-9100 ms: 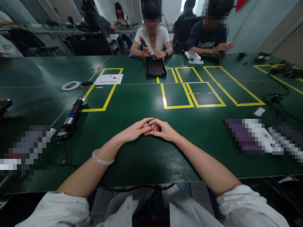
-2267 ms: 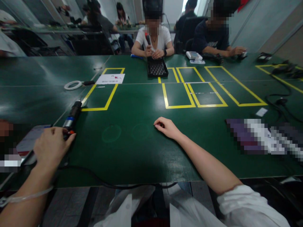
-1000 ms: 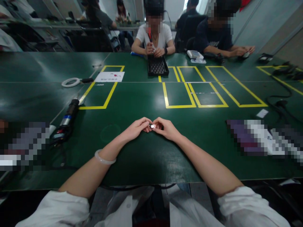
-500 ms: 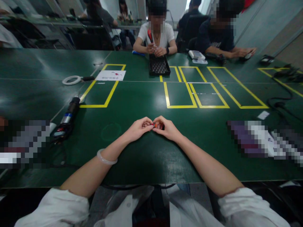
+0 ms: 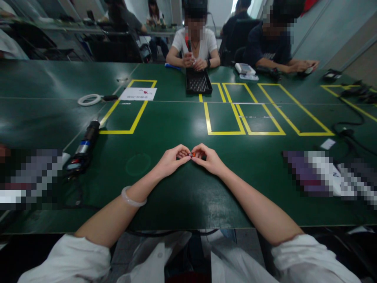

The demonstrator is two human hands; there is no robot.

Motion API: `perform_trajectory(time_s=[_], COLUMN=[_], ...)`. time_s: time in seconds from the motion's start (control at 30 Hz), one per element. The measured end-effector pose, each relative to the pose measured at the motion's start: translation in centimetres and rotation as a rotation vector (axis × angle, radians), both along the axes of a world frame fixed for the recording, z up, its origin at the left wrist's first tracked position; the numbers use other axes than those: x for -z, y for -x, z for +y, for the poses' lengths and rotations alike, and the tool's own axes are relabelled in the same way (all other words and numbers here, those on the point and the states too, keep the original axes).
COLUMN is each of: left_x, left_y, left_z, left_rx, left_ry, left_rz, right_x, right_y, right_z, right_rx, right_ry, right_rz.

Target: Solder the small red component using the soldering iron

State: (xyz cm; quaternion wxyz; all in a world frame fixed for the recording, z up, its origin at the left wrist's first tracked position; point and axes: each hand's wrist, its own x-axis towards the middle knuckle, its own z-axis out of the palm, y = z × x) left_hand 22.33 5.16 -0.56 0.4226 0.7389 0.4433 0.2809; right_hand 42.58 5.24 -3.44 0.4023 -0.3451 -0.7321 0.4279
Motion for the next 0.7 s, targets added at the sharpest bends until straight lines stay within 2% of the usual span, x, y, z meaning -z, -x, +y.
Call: perform_trajectory(time_s=[0.2, 0.43, 0.7], left_x=[-0.33, 0.16, -0.12], left_y=[-0.13, -0.06, -0.1], left_z=[-0.18, -0.06, -0.11], left_rx=[0.004, 0.002, 0.001], left_ry=[-0.059, -0.11, -0.1], left_rz=[0.011, 0.015, 0.047], right_x=[-0.12, 0.06, 0.01], right_y=[-0.03, -0.08, -0.16], right_z=[0.08, 0.11, 0.16], right_rx=[0.035, 0.024, 0.03], right_ry=[-0.033, -0.106, -0.071], right_rz=[-0.059, -0.097, -0.109])
